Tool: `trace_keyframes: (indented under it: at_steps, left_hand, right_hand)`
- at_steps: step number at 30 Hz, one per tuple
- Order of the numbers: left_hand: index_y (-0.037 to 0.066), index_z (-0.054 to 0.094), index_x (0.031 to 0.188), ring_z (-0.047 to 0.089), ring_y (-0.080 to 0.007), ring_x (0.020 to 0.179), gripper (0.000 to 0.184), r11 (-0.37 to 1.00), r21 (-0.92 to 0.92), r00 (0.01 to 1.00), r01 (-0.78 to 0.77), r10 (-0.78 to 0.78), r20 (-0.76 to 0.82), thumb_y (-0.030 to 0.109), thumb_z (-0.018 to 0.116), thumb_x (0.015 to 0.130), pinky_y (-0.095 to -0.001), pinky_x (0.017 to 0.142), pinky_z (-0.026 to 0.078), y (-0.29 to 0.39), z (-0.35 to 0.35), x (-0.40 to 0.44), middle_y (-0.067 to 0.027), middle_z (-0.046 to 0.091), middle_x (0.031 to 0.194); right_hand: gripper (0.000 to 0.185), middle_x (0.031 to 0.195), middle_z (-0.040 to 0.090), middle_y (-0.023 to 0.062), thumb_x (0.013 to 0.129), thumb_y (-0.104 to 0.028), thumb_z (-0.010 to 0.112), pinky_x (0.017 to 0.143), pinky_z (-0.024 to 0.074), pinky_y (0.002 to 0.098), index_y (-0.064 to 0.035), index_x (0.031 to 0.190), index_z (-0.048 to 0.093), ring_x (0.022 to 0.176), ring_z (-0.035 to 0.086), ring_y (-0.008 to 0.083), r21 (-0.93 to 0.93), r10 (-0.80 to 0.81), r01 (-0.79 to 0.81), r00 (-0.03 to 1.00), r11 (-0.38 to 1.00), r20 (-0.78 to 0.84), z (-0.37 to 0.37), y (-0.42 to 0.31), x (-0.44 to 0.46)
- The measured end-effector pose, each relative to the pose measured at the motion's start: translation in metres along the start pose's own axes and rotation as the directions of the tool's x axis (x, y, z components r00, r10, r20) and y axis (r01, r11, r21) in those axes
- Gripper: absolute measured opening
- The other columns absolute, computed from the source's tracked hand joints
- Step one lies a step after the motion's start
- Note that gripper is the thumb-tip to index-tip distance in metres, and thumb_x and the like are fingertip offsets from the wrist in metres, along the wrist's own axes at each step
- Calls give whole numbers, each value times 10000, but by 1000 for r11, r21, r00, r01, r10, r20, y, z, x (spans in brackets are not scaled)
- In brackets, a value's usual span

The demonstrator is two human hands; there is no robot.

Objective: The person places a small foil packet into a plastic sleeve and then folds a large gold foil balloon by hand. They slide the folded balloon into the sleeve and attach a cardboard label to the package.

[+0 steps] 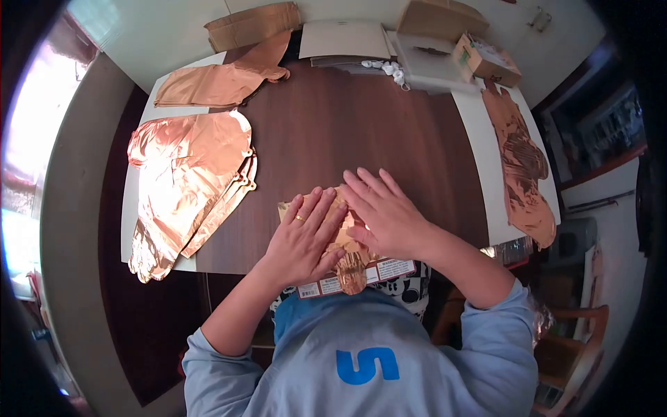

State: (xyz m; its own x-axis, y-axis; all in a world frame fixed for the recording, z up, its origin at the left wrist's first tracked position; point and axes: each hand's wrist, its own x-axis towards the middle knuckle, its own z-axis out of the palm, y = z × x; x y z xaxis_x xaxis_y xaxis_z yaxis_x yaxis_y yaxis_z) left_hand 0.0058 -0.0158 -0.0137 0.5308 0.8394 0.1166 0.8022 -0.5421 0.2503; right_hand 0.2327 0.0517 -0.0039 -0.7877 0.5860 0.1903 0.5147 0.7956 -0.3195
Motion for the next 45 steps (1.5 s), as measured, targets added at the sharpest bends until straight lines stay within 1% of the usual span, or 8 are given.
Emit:
trace_keyframes:
  at_steps: [8, 15, 19, 22, 26, 32, 38, 45]
  left_hand:
    - [57, 332, 1523, 237, -386, 1478, 749, 995, -71, 997, -72, 75, 37, 462, 520, 922, -523, 1204, 146, -7, -8, -3, -218, 277, 1582]
    - [36, 391, 1476, 278, -401, 1455, 733, 994, -77, 997, -72, 71, -16, 446, 558, 892, -533, 1192, 185, -6, -5, -3, -235, 339, 1540]
    - [33, 398, 1469, 282, -405, 1452, 734, 995, -59, 997, -79, 77, -32, 444, 571, 885, -536, 1188, 193, -7, -3, -1, -236, 341, 1538]
    - [40, 409, 1464, 282, -407, 1451, 730, 995, -60, 997, -74, 73, -24, 450, 573, 883, -535, 1188, 193, -6, -5, -1, -236, 340, 1539]
    - [85, 390, 1494, 270, -406, 1458, 741, 992, -104, 998, -65, 63, -17, 452, 571, 876, -536, 1193, 178, -8, -4, -2, -219, 325, 1556]
    - [72, 514, 1383, 304, -426, 1434, 711, 913, -380, 989, -147, 137, -53, 391, 631, 759, -596, 1174, 193, -28, -17, -2, -237, 397, 1488]
    - [71, 550, 1371, 297, -429, 1442, 775, 912, -395, 991, -114, 129, 13, 347, 672, 658, -595, 1181, 164, -28, -21, 0, -235, 401, 1491]
    - [81, 581, 1338, 306, -423, 1439, 693, 924, -363, 993, -116, 120, -13, 316, 699, 697, -597, 1177, 181, -20, -25, 1, -223, 437, 1465]
  right_hand:
    - [783, 1587, 242, 218, 924, -491, 574, 1186, 118, 596, -44, 1514, 317, 1483, 192, 374, -147, 77, -58, 989, 987, 128, 3, -3, -13]
    - [598, 1452, 431, 232, 856, -342, 695, 1146, 216, 611, -4, 1323, 536, 1412, 331, 395, -80, 152, -149, 988, 986, 33, -20, -31, -47]
    - [548, 1371, 497, 199, 767, -235, 748, 1115, 296, 574, -20, 1247, 591, 1324, 435, 359, -101, -35, 26, 996, 995, -84, -23, -42, -69]
    - [510, 1321, 536, 177, 763, -230, 737, 1089, 343, 534, -24, 1213, 614, 1246, 493, 343, 39, -138, 137, 990, 990, 11, -22, -62, -71]
    - [349, 1127, 650, 102, 754, -221, 719, 927, 455, 435, -21, 1037, 677, 1009, 596, 255, -146, -284, 258, 937, 955, -204, 13, -58, -79]
    - [198, 1034, 664, 42, 736, -95, 740, 797, 463, 375, -80, 929, 695, 893, 600, 216, 181, -55, 122, 940, 976, -337, -14, -63, -56]
    - [137, 934, 700, 67, 772, -2, 746, 785, 497, 340, -51, 896, 715, 840, 663, 226, 553, 142, -35, 978, 832, -152, -10, -54, -54]
    - [186, 994, 710, 111, 811, -4, 731, 772, 572, 329, -31, 989, 684, 909, 702, 250, 628, 284, -63, 923, 776, -259, -16, -61, -40]
